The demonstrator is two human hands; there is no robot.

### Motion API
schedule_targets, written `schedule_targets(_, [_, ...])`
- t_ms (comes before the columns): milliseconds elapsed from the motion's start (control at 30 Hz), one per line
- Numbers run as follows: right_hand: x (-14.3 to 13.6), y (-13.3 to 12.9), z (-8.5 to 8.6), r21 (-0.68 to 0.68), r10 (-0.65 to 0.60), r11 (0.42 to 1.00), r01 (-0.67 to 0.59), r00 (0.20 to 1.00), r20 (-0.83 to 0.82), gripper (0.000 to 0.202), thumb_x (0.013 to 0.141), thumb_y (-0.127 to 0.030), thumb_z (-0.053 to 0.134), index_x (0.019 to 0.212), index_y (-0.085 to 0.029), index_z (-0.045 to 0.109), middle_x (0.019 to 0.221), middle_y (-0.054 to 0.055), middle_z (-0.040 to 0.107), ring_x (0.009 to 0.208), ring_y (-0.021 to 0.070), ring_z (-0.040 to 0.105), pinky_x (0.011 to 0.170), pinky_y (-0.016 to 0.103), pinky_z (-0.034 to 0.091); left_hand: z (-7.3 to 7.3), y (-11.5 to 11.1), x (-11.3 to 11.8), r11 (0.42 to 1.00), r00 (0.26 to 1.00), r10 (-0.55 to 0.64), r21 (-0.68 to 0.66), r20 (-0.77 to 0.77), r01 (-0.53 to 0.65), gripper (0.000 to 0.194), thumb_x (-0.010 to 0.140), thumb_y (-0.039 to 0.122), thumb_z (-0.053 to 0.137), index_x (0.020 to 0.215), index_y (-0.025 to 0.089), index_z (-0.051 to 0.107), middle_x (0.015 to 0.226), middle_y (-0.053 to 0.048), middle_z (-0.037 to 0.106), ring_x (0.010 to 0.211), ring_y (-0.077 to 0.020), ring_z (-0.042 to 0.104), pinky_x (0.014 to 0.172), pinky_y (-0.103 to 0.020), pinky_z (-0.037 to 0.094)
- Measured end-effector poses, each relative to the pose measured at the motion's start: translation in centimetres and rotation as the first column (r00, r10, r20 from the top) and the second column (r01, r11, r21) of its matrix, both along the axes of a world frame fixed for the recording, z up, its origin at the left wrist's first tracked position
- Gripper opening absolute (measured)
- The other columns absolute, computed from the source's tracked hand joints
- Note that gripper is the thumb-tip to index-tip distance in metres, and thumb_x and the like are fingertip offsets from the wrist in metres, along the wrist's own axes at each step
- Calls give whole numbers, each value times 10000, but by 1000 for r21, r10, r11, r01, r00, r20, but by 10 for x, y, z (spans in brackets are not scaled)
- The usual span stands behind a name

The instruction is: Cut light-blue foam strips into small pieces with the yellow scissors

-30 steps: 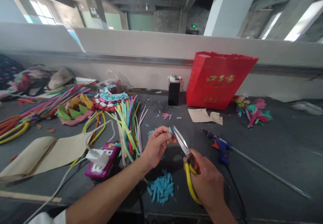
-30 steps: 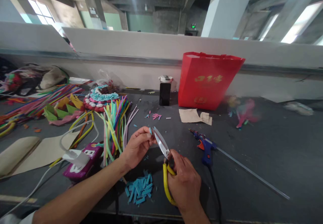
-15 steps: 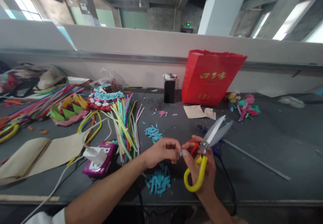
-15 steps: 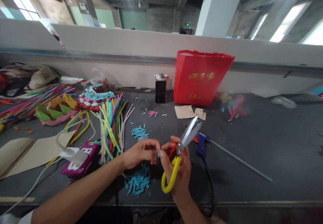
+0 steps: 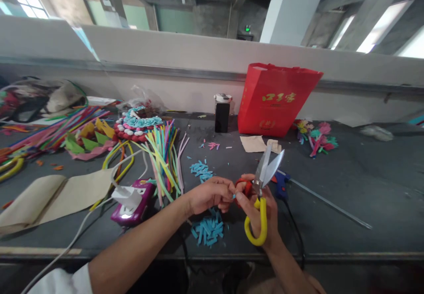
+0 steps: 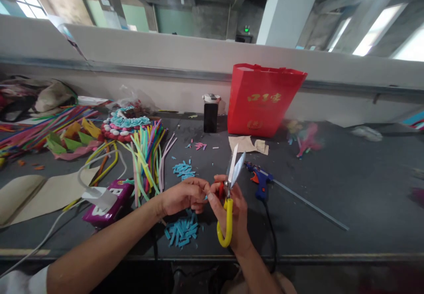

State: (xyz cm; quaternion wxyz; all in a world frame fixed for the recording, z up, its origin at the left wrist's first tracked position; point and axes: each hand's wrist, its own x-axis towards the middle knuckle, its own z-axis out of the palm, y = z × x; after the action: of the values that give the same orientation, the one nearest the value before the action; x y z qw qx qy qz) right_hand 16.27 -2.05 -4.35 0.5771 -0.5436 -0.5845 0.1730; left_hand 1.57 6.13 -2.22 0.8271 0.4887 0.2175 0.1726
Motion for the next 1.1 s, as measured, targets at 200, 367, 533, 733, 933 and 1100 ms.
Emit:
schedule_targets(200, [-5, 3, 5, -56, -58, 997, 47, 972, -230, 310, 827, -327, 623, 1099, -214, 525, 743, -35, 614, 559, 107, 565, 555, 224, 489, 1, -4, 5, 872, 960, 280, 421, -10, -250, 168, 714, 287, 679, 734, 134, 612, 642, 18, 541, 571, -87, 446, 545, -220, 337])
schedule_targets(367, [-4, 5, 7, -120, -84, 991, 55, 964, -253, 329, 799, -349, 644, 1076, -203, 545, 750, -22, 624, 558, 117, 566, 542, 234, 493, -1, -5, 7, 767, 951, 308, 597, -25, -233, 200, 742, 315, 683, 746, 123, 629, 668, 6, 556, 627, -102, 464, 602, -229, 364])
schedule_targets(533, [-4, 5, 2, -85, -72, 995, 53, 971, -229, 312, 805, -344, 633, 1071, -205, 548, 732, -27, 628, 542, 115, 565, 511, 224, 484, -3, -4, 8, 844, 961, 273, 490, -43, -218, 199, 720, 304, 699, 684, 127, 615, 578, 38, 510, 539, -73, 418, 523, -204, 319])
schedule_targets(733, [0, 6, -2, -3, -250, 968, 251, 967, 54, 313, 866, -401, 582, 1101, -194, 570, 787, 2, 642, 628, 136, 609, 619, 253, 510, 0, -1, 8, 897, 928, 372, 252, 11, -363, 86, 668, 206, 686, 668, 140, 631, 528, 38, 525, 471, -75, 450, 491, -207, 349])
schedule_targets(933, [6, 4, -17, 89, -308, 950, 300, 846, 435, 349, 874, -414, 586, 1129, -175, 604, 861, 55, 648, 752, 191, 616, 698, 307, 495, 4, 8, 4, 825, 791, 554, -43, 260, -564, 113, 705, 203, 709, 686, 152, 610, 545, 57, 494, 473, -61, 414, 546, -226, 403])
schedule_targets(1100, [1, 1, -25, 80, -284, 952, 294, 764, 580, 296, 878, -378, 580, 1115, -204, 614, 842, 42, 660, 796, 212, 619, 693, 302, 467, 5, 9, 3, 768, 714, 632, -121, 301, -629, 155, 700, 236, 749, 723, 154, 619, 569, 48, 528, 513, -70, 461, 565, -222, 410])
